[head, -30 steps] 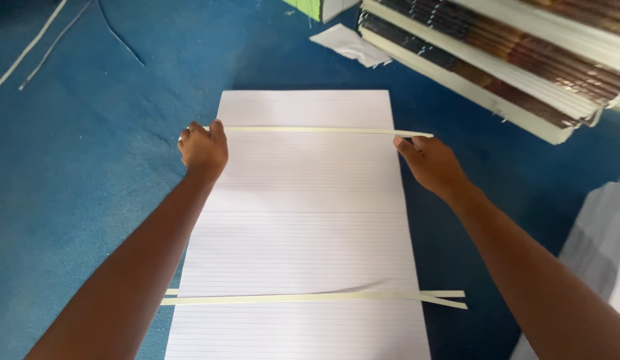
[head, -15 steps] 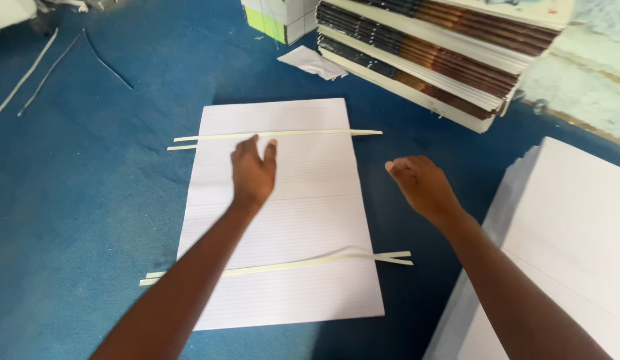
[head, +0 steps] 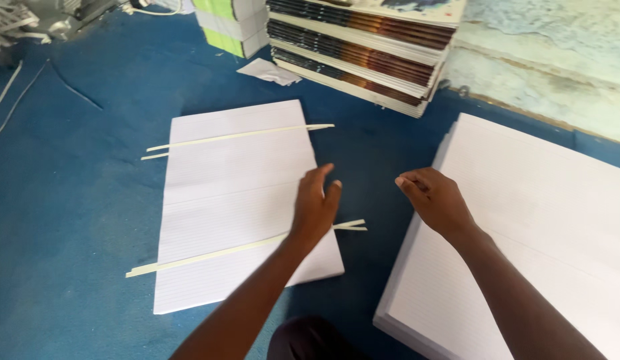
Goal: The person aligns a stack of lined paper sheets on the floor and places white plastic strips across the spine area. They then fold the paper stack in half and flip through the pages to check alignment.
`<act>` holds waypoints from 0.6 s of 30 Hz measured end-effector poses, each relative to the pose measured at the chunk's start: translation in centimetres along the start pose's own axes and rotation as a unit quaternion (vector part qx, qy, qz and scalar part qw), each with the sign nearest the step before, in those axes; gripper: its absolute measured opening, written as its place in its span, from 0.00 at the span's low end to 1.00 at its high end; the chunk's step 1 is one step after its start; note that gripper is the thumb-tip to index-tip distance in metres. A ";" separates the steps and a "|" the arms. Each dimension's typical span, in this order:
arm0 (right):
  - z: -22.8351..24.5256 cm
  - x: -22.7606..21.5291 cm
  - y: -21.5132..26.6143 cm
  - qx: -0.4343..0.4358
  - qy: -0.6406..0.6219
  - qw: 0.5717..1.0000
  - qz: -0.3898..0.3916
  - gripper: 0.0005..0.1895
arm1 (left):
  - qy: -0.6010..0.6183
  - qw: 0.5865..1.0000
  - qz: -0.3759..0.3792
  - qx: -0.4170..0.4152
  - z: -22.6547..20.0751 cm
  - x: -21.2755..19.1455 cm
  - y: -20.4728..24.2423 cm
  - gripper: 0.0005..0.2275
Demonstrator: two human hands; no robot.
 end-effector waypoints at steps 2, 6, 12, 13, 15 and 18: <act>-1.2 -1.2 1.2 0.024 0.012 1.000 -0.002 0.20 | -0.002 0.999 0.043 0.010 -2.1 2.1 1.8 0.20; -3.2 -3.5 3.7 0.013 0.045 0.999 -0.006 0.20 | 0.026 0.994 0.106 0.008 -5.8 5.5 6.1 0.23; -8.0 -6.8 8.2 0.065 0.101 0.993 -0.011 0.18 | 0.028 0.985 0.167 0.046 -10.8 9.6 12.2 0.28; -8.9 -7.4 9.0 0.069 0.113 0.991 -0.011 0.18 | 0.028 0.981 0.182 0.059 -11.4 10.1 13.4 0.28; -10.6 -8.5 10.6 0.077 0.131 0.988 -0.008 0.18 | 0.027 0.975 0.208 0.080 -12.5 11.2 15.9 0.27; -12.8 -10.1 12.8 0.089 0.143 0.986 -0.018 0.17 | 0.016 0.965 0.234 0.120 -13.8 12.8 18.8 0.23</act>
Point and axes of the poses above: each hand's wrist, its own y-axis away from the middle knuckle, its own x-axis out of the palm, z = x × y, the point moved 8 cm from there along -y, towards the middle knuckle, and after that the axes turned 14 degrees about -z, right-handed, at the moved point
